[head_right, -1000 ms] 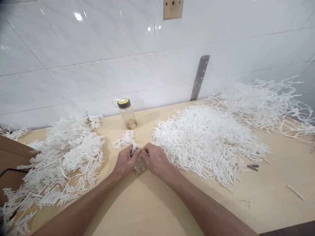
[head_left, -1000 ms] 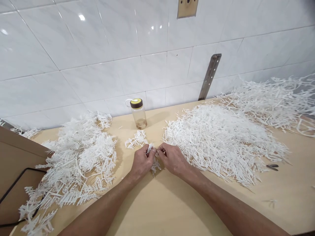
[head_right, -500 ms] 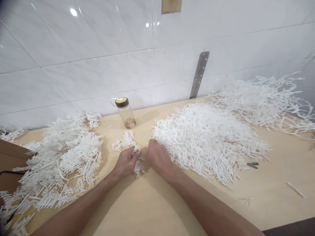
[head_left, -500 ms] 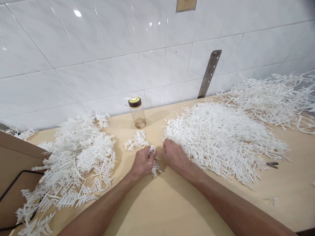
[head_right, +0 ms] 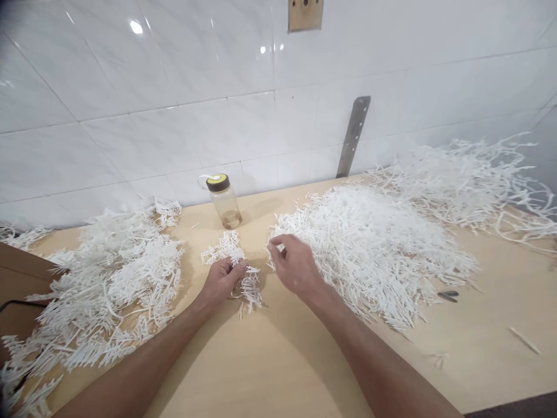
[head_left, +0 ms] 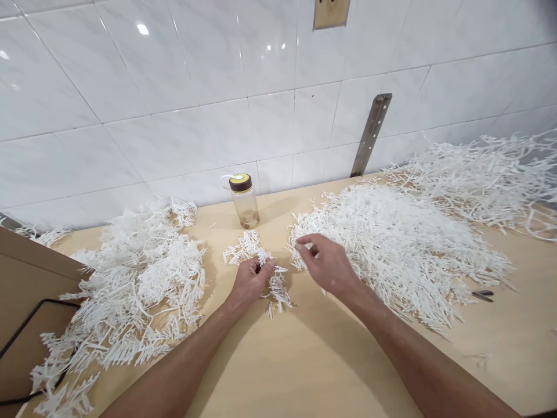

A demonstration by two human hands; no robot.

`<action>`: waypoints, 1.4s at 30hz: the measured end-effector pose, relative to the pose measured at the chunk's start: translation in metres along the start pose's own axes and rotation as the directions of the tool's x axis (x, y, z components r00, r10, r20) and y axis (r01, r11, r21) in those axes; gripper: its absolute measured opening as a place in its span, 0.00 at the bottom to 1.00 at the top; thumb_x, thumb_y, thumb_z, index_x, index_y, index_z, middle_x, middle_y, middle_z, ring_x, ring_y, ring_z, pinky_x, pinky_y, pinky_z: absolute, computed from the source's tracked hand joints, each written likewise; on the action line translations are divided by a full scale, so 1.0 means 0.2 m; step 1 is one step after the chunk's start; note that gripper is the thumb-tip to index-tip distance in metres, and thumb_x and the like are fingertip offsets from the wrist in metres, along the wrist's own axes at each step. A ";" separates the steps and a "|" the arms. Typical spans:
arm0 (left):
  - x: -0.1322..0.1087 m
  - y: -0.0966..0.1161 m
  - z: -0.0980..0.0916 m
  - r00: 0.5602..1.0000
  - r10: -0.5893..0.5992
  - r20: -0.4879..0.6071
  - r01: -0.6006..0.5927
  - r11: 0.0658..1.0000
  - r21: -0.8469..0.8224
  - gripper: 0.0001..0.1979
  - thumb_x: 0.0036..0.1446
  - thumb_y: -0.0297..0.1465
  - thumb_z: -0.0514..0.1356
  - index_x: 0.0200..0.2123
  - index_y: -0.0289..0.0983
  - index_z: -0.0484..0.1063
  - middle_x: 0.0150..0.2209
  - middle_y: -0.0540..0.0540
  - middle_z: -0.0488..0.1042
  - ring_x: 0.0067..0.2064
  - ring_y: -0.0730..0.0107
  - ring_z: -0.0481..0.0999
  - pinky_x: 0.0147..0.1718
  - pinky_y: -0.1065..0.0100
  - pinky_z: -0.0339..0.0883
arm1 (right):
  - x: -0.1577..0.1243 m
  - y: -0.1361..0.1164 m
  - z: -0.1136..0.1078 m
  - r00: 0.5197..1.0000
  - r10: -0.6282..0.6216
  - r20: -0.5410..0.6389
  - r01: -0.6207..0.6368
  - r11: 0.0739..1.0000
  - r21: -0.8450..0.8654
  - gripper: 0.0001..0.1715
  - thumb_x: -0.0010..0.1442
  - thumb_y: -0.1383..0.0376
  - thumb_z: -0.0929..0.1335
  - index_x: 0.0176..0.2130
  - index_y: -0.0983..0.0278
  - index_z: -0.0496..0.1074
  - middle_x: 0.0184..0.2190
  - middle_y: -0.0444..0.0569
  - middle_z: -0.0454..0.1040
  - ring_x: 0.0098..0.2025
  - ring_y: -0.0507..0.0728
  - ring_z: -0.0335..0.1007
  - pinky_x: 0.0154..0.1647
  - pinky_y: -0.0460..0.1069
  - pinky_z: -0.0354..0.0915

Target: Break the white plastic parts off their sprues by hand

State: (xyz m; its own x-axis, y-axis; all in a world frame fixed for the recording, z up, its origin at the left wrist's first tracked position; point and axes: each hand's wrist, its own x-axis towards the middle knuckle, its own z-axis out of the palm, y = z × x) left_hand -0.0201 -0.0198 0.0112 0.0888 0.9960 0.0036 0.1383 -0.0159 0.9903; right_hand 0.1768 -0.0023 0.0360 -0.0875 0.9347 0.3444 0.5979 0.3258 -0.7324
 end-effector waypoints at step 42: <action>-0.05 -0.02 0.04 0.960 0.268 -0.076 -0.196 0.843 0.501 0.16 0.58 0.37 0.56 0.22 0.40 0.54 0.20 0.54 0.57 0.25 0.72 0.55 0.26 0.68 0.49 | -0.13 -0.07 0.24 0.966 0.059 0.250 -0.009 0.980 -0.197 0.11 0.61 0.69 0.63 0.26 0.62 0.60 0.24 0.44 0.67 0.26 0.52 0.60 0.27 0.47 0.50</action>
State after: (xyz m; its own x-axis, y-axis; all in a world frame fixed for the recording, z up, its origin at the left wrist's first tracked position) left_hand -0.0128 -0.0300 0.0058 0.0474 0.9590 0.2794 0.5938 -0.2520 0.7642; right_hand 0.1329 -0.0249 0.0096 -0.2484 0.9581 0.1429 0.7439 0.2831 -0.6054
